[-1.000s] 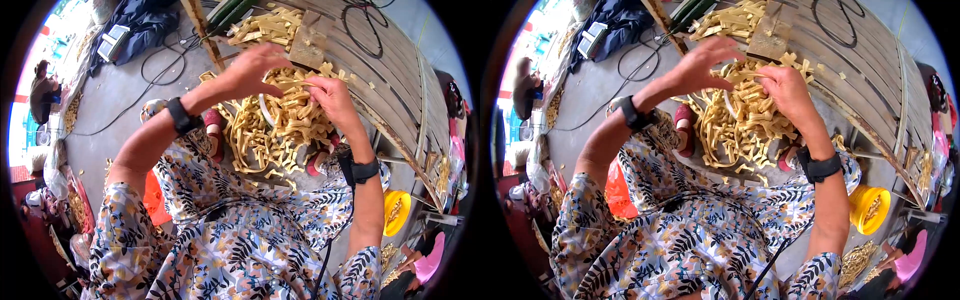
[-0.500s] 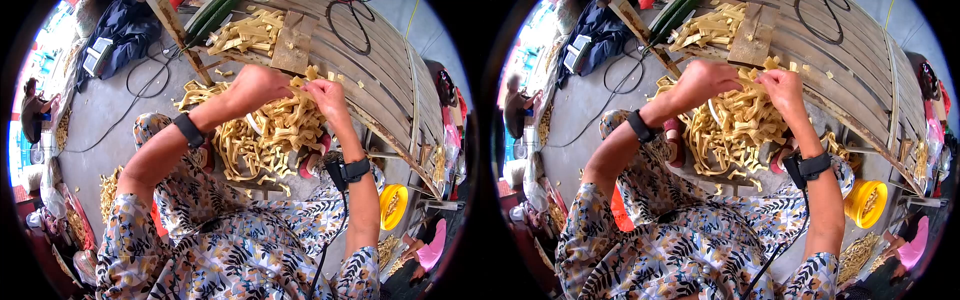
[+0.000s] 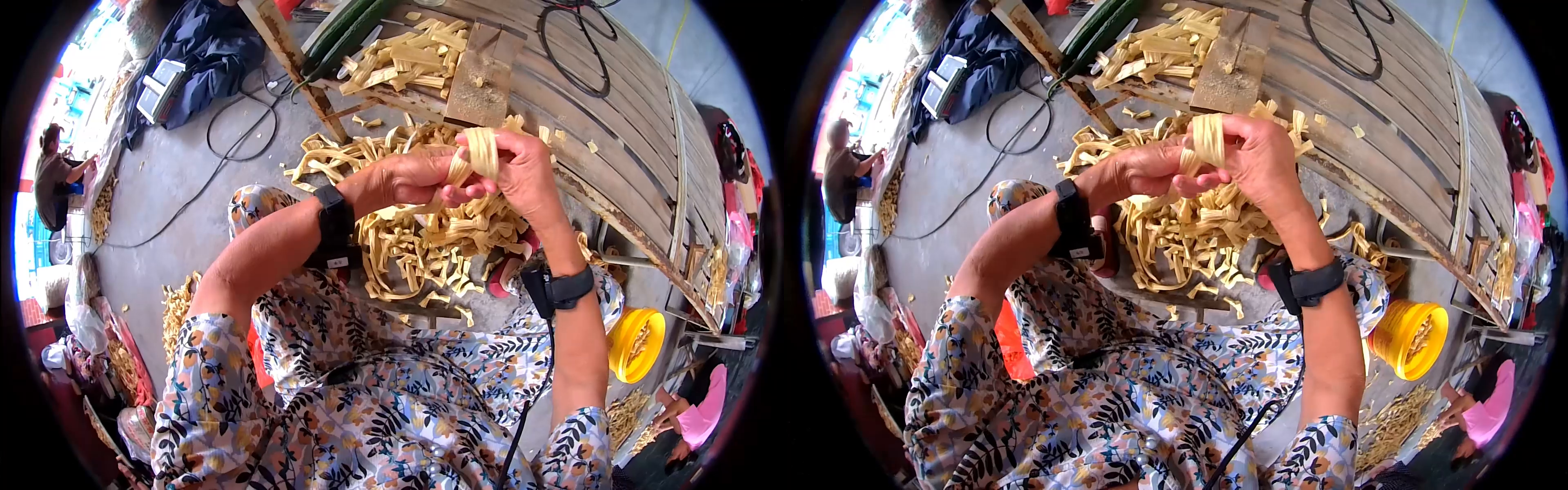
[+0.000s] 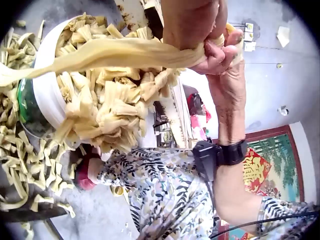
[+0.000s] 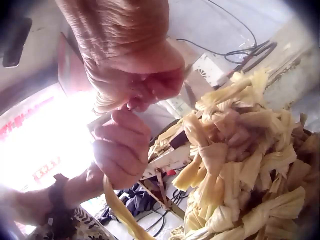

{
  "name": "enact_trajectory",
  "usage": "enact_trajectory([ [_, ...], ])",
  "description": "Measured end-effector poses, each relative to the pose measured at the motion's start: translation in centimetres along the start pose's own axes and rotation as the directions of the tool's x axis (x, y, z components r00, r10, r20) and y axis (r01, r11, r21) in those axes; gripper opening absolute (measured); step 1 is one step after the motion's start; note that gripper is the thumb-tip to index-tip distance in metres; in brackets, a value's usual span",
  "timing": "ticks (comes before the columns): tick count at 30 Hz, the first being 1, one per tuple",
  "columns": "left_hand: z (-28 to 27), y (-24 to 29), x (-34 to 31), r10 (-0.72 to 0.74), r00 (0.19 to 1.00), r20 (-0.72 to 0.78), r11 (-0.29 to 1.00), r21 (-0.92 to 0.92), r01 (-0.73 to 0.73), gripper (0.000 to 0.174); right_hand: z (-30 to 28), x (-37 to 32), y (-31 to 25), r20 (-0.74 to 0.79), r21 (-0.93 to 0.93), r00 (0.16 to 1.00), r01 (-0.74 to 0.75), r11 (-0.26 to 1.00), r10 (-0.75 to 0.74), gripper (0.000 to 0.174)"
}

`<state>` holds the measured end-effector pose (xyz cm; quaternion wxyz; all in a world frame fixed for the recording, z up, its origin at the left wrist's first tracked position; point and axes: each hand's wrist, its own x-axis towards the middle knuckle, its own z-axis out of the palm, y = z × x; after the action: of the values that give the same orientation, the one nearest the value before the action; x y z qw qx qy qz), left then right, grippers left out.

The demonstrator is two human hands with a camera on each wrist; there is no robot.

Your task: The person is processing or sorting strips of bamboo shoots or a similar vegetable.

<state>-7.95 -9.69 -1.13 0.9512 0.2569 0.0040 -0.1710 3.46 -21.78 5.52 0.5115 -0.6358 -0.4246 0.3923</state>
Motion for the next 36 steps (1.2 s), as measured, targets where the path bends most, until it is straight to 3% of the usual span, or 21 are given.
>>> enact_trajectory([
  [1, 0.0, -0.5, 0.1, 0.068, 0.99, -0.123, 0.998, 0.001, -0.068, 0.042, 0.4, 0.0, 0.8, -0.041, -0.117, 0.996, 0.073, 0.99, -0.078, 0.027],
  [5, -0.5, -1.0, 0.4, 0.161, 0.986, 0.032, 0.987, 0.024, -0.162, 0.034, 0.1, 0.1, 1.4, 0.111, -0.166, 0.989, 0.112, 0.98, -0.094, 0.024],
  [6, -0.1, -0.9, 0.6, 0.186, 0.973, -0.136, 0.983, 0.028, -0.183, 0.03, 0.1, 0.4, 1.7, 0.027, -0.366, 0.962, 0.263, 0.893, -0.272, 0.024],
  [8, 0.6, -0.8, 1.0, 0.223, 0.861, -0.456, 0.973, 0.045, -0.228, 0.022, -0.1, 0.9, 2.0, -0.011, -0.728, 0.786, 0.418, 0.544, -0.618, 0.024],
  [9, 1.1, -0.3, 0.4, 0.4, 0.87, -0.288, 0.911, 0.228, -0.344, 0.016, 0.2, 0.5, 1.4, -0.176, -0.703, 0.816, 0.287, 0.651, -0.55, 0.025],
  [13, 2.7, 0.1, 0.9, 0.604, 0.641, -0.473, 0.795, 0.414, -0.443, 0.019, 0.2, 1.2, 2.3, -0.311, -0.595, 0.851, 0.173, 0.785, -0.423, 0.024],
  [16, 3.3, 0.5, 0.6, 0.681, 0.612, -0.402, 0.699, 0.604, -0.382, 0.022, -0.2, 1.6, 2.9, -0.322, -0.353, 0.933, 0.041, 0.935, -0.162, 0.015],
  [17, 2.8, 0.6, 0.4, 0.679, 0.651, -0.34, 0.656, 0.679, -0.33, 0.023, -0.4, 1.8, 3.1, -0.301, -0.337, 0.943, 0.031, 0.941, -0.138, 0.012],
  [20, 3.6, 1.2, -0.1, 0.675, 0.698, -0.239, 0.384, 0.922, -0.056, 0.025, -0.5, 1.7, 3.1, -0.263, -0.332, 0.963, -0.028, 0.943, -0.064, 0.007],
  [22, 3.6, 0.7, 0.5, 0.771, 0.622, -0.136, 0.18, 0.984, -0.009, 0.028, -0.3, 1.4, 2.2, -0.276, -0.386, 0.961, -0.095, 0.918, -0.016, 0.005],
  [23, 3.7, 0.5, 0.7, 0.804, 0.582, -0.12, 0.094, 0.993, 0.075, 0.03, -0.3, 1.4, 2.6, -0.276, -0.409, 0.961, -0.118, 0.905, 0.0, 0.006],
  [24, 3.7, 0.3, 0.9, 0.835, 0.541, -0.099, 0.012, 0.987, 0.162, 0.031, -0.2, 1.3, 2.8, -0.301, -0.471, 0.941, -0.005, 0.882, -0.156, 0.007],
  [25, 3.5, 0.1, 1.3, 0.874, 0.482, -0.059, 0.007, 0.994, 0.108, 0.031, 0.3, 1.1, 2.8, -0.314, -0.535, 0.898, 0.101, 0.839, -0.307, 0.008],
  [26, 3.4, 0.4, 1.3, 0.857, 0.507, -0.087, 0.015, 0.99, 0.143, 0.029, 0.7, 1.1, 2.8, -0.315, -0.598, 0.833, 0.197, 0.777, -0.454, 0.009],
  [28, 3.7, 1.0, 1.2, 0.818, 0.556, -0.148, 0.033, 0.977, 0.212, 0.025, 0.6, 0.9, 2.1, -0.286, -0.637, 0.831, 0.208, 0.742, -0.478, 0.01],
  [29, 3.2, 0.9, 1.4, 0.852, 0.516, -0.083, -0.004, 0.986, 0.165, 0.019, 0.5, 1.1, 2.2, -0.281, -0.608, 0.808, 0.268, 0.747, -0.519, 0.01],
  [30, 3.4, 1.3, 1.4, 0.815, 0.528, -0.239, 0.229, 0.97, 0.086, 0.019, 0.4, 1.3, 2.2, -0.277, -0.576, 0.78, 0.332, 0.747, -0.561, 0.009],
  [32, 4.1, 2.1, 1.4, 0.641, 0.587, -0.495, 0.643, 0.764, -0.058, 0.019, 0.0, 1.3, 1.3, -0.387, -0.278, 0.81, 0.352, 0.894, -0.44, 0.005],
  [33, 4.6, 2.0, 1.7, 0.622, 0.588, -0.517, 0.732, 0.651, -0.202, 0.025, -0.5, 1.5, 1.0, -0.435, -0.092, 0.827, 0.351, 0.932, -0.355, 0.005],
  [35, 4.8, 2.0, 1.3, 0.533, 0.669, -0.518, 0.809, 0.543, -0.224, 0.029, -1.9, 1.5, 0.1, -0.511, 0.281, 0.856, 0.256, 0.925, -0.082, 0.007],
  [36, 4.9, 2.0, 1.2, 0.487, 0.709, -0.51, 0.843, 0.485, -0.23, 0.031, -2.7, 1.6, 0.3, -0.534, 0.34, 0.845, 0.252, 0.906, -0.035, 0.008],
])
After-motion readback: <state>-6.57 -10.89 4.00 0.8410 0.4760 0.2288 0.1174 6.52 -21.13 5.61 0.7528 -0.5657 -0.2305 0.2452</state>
